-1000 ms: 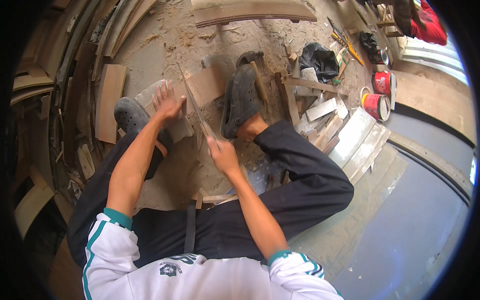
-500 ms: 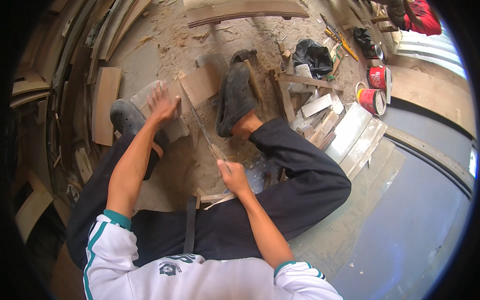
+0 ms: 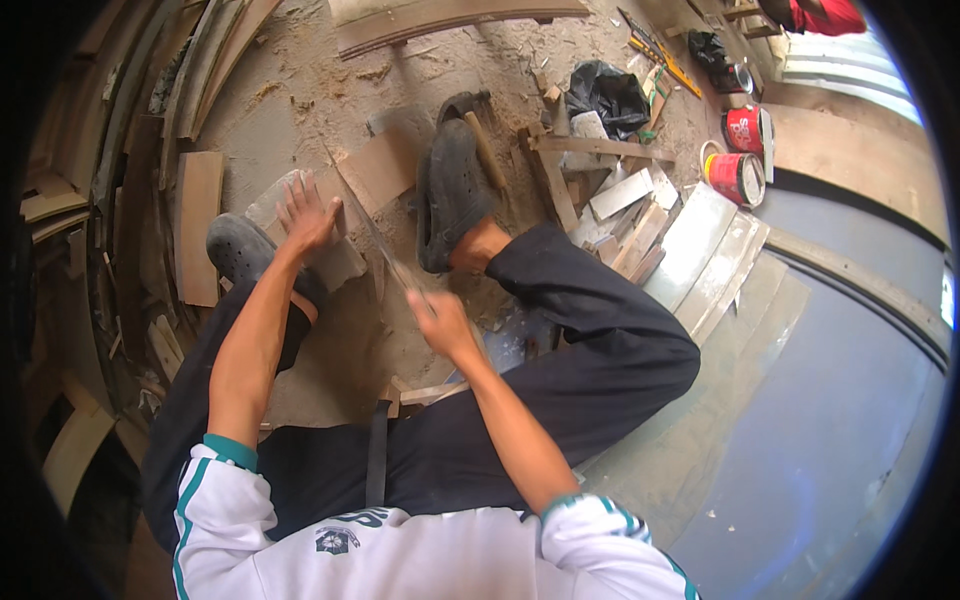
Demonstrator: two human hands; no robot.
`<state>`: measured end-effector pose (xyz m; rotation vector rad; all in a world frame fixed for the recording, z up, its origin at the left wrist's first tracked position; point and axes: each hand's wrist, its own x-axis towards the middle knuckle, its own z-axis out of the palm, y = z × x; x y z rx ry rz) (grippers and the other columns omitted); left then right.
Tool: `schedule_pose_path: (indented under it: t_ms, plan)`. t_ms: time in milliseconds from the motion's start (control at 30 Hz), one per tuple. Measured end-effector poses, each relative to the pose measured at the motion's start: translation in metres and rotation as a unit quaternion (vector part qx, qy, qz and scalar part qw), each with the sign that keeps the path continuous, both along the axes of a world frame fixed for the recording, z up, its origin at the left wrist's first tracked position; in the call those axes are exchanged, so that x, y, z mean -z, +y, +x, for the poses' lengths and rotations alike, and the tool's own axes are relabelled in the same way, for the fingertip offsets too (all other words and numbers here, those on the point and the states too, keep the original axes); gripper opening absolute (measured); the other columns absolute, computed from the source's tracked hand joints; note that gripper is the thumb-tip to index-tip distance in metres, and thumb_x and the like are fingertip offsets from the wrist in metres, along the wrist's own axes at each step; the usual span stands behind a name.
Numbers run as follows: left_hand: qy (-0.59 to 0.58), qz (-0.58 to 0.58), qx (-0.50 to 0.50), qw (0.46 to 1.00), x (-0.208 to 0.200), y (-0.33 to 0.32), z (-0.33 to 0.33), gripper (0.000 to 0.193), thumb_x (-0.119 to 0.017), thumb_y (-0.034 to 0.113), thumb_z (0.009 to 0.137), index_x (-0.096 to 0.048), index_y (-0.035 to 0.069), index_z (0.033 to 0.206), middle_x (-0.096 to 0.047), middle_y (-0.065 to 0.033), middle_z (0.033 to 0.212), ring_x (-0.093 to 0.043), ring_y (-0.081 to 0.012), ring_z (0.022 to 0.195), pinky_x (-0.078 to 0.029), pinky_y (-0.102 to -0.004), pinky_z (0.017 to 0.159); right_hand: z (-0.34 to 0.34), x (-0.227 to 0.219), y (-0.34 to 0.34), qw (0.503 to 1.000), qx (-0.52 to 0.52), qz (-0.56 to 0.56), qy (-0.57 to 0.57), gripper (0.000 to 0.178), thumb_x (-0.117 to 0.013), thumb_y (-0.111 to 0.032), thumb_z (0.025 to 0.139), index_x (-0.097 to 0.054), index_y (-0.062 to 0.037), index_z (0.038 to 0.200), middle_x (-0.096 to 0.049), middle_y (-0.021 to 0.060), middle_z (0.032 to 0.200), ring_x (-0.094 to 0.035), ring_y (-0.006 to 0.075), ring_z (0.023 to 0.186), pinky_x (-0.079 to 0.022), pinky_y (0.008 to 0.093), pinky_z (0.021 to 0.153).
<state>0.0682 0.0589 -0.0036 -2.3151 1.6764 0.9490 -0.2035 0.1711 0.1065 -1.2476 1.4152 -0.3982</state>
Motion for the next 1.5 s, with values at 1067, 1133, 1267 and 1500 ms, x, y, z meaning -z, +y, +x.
schedule_pose_path:
  t_ms: [1067,1133,1267,1500]
  plan:
    - [-0.006,0.006,0.007,1.0,-0.001,0.009,0.011,0.086,-0.04,0.058,0.093,-0.004,0.01,0.155,0.007,-0.0171,0.161,0.015,-0.0366,0.147,0.009,-0.0555,0.115,0.0,-0.037,0.029,0.998,0.027,0.041,-0.025,0.052,-0.052,-0.038,0.096,-0.057,0.0039,0.066,-0.05,0.0205,0.055,-0.05,0.032,0.051,-0.04,0.0422,0.056]
    - [-0.013,-0.005,0.0,1.0,-0.002,0.002,0.006,0.086,-0.04,0.059,0.093,-0.004,0.01,0.155,0.007,-0.0169,0.161,0.015,-0.0363,0.147,0.009,-0.0556,0.115,-0.002,-0.023,0.025,1.0,0.009,0.008,-0.012,0.052,-0.052,-0.038,0.096,-0.057,0.0033,0.066,-0.051,0.0179,0.054,-0.051,0.0292,0.05,-0.04,0.0412,0.055]
    - [-0.012,-0.004,-0.016,1.0,0.008,-0.002,0.005,0.086,-0.04,0.059,0.093,-0.005,0.011,0.155,0.006,-0.016,0.162,0.014,-0.0362,0.148,0.008,-0.0554,0.115,0.01,0.01,-0.003,1.0,0.017,-0.009,-0.011,0.052,-0.052,-0.038,0.096,-0.057,0.0033,0.065,-0.051,0.0157,0.053,-0.051,0.0257,0.049,-0.041,0.0401,0.055]
    - [-0.018,0.004,-0.035,0.999,0.009,0.0,0.016,0.087,-0.041,0.06,0.093,-0.005,0.011,0.155,0.006,-0.0148,0.162,0.014,-0.0355,0.148,0.008,-0.0554,0.115,-0.011,-0.056,0.022,1.0,0.015,0.015,0.006,0.049,-0.057,-0.035,0.093,-0.056,0.0057,0.065,-0.048,0.0249,0.057,-0.05,0.0357,0.049,-0.04,0.043,0.055]
